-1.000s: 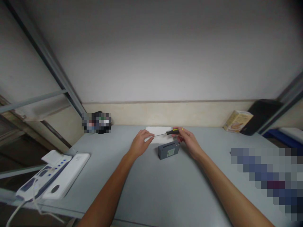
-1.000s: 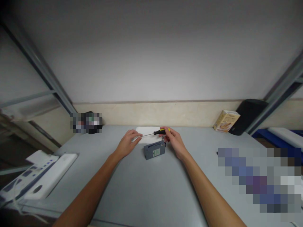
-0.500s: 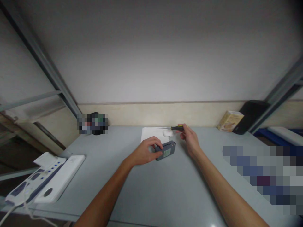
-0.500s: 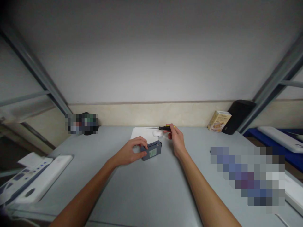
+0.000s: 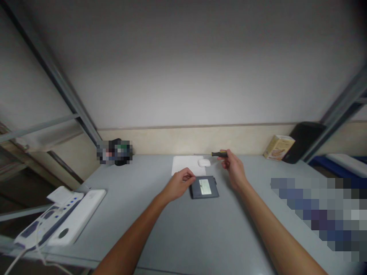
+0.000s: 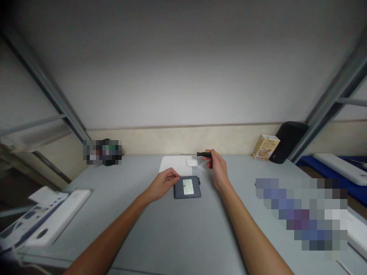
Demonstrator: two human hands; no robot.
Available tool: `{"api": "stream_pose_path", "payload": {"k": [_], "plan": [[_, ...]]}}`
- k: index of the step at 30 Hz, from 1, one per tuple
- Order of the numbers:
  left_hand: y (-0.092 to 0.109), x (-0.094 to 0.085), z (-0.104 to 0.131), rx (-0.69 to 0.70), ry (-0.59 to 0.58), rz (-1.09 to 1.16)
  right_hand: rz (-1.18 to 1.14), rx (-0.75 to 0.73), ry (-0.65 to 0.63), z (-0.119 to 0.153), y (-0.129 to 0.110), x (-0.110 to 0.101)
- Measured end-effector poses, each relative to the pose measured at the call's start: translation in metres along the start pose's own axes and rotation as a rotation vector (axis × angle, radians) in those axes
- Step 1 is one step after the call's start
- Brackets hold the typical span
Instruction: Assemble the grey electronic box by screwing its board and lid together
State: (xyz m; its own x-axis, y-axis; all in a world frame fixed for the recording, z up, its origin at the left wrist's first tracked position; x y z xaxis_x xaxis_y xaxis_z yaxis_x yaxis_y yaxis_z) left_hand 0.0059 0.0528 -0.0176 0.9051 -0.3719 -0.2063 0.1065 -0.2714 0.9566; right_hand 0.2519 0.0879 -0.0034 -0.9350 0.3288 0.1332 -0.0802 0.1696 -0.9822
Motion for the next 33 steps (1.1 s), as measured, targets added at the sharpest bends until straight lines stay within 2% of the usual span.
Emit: {"api": "stream_pose_path", "payload": {"k": [2, 5, 9, 11, 16, 22, 29, 33], "plan": [[-0.001, 0.000, 0.001, 0.013, -0.018, -0.126, 0.000, 0.007, 0.002, 0.001, -0.001, 0.000], [0.008, -0.001, 0.006, 0.061, -0.073, -0.261, 0.000, 0.012, 0.005, 0.001, -0.003, 0.000], [0.027, 0.002, 0.017, 0.105, -0.318, -0.320, -0.020, 0.012, 0.008, 0.000, -0.005, -0.001], [0.033, 0.002, 0.020, 0.115, -0.352, -0.353, -0.025, 0.003, 0.006, -0.001, -0.005, -0.002], [0.037, -0.001, 0.018, 0.107, -0.277, -0.304, -0.006, -0.025, 0.018, -0.002, -0.008, -0.004], [0.032, -0.011, 0.013, -0.012, -0.223, -0.309, -0.031, -0.100, 0.038, -0.001, -0.021, -0.008], [0.028, -0.012, 0.007, -0.007, -0.135, -0.317, -0.062, -0.219, 0.127, 0.003, -0.040, -0.016], [0.030, -0.010, 0.008, 0.050, -0.093, -0.289, 0.071, -0.319, 0.153, 0.010, -0.055, -0.019]]}}
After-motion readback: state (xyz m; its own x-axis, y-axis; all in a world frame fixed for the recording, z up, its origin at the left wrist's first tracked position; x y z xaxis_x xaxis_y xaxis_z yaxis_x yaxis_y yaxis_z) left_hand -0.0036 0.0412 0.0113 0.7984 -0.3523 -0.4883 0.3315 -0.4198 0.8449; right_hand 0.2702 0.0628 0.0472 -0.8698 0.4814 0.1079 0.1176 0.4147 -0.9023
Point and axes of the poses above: each hand's wrist, its own z-axis away from the middle knuckle, its own x-axis out of the palm, y = z × x, the point moved 4 cm from there along -z, towards the middle knuckle, and after that the axes turned 7 degrees about z, right-handed, at the moved point
